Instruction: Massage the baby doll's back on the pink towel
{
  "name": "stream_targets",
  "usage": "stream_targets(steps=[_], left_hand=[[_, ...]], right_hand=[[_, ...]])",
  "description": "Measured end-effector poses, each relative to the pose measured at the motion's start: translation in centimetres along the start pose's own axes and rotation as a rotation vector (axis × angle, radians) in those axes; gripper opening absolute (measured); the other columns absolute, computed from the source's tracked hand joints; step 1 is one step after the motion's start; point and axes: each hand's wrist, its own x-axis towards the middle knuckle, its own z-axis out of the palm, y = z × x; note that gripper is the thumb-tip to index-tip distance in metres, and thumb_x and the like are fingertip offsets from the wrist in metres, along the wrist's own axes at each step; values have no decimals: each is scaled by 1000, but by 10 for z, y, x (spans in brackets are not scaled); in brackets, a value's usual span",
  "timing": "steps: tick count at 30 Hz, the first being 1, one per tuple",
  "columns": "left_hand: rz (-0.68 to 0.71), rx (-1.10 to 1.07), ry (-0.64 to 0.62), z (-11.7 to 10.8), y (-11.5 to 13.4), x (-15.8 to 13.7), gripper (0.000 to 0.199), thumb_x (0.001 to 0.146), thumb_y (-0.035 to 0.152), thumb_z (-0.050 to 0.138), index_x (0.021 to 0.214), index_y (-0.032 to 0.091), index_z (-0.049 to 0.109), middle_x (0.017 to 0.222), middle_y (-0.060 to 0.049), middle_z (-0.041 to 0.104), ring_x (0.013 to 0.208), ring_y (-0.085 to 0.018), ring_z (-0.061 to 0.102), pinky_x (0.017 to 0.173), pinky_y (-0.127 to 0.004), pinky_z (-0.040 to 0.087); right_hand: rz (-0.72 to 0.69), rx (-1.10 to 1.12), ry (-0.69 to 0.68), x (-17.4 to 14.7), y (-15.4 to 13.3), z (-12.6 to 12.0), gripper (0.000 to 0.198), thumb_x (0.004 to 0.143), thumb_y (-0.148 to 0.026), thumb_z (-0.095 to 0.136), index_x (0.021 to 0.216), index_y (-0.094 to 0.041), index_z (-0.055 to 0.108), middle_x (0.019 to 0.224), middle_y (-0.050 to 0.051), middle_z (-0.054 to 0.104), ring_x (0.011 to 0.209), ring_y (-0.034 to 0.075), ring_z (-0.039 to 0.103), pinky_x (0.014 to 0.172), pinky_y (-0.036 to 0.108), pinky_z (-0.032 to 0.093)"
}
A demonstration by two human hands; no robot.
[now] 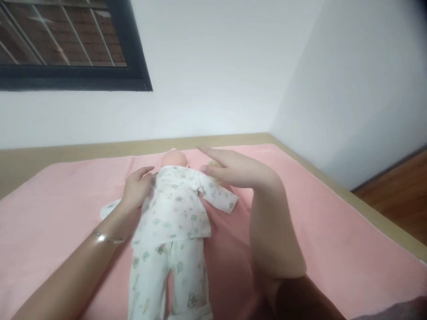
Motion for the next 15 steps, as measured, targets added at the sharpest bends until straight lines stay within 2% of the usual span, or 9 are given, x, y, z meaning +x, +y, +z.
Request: stream_targets(steps=[1,3,5,7,10,12,15], left_hand=[[-46,-64,0,1,16,-4,35,82,36,54,107,22,74,125,-10,73,118,-32,67,109,-50,51],[-68,-266,-81,7,51,-11,31,81,35,56,100,20,74,125,-10,73,124,-30,65,115,-48,48],[-135,-549,-222,18,82,-15,36,84,37,51,103,15,71,122,-15,73,122,-30,66,114,-49,50],[-228,-711,-409,32,105,-13,45,90,42,43,113,12,68,129,-20,69,125,-31,65,112,-50,51],[-256,-737,-604,52,123,-2,63,96,50,21,125,13,64,136,-21,64,132,-30,61,109,-48,53],[-232,-708,-645,64,129,6,71,97,52,10,127,15,63,135,-21,64,135,-28,59,108,-47,53],[-263,-773,-636,76,138,13,75,96,51,4,123,15,64,125,-21,67,134,-30,59,107,-49,54]], right_hand=[[20,4,42,-2,5,-5,59,100,-46,43,156,-29,39,155,0,51,143,29,49,113,43,46],[79,12,152,0,16,-10,59,100,-45,43,156,-28,39,160,1,46,148,29,43,117,45,43],[150,23,283,11,28,-8,59,100,-42,42,156,-24,39,165,3,37,153,29,35,122,49,37],[190,28,391,28,39,0,60,100,-38,40,156,-19,38,168,8,29,156,29,26,126,51,31],[174,17,462,54,53,16,59,99,-35,40,155,-15,39,169,13,24,158,31,20,127,54,24],[143,2,477,67,58,25,58,99,-36,40,154,-16,41,169,13,24,159,32,17,127,57,22],[119,-71,482,78,57,36,56,101,-36,37,152,-14,43,168,15,26,159,33,15,127,60,15]])
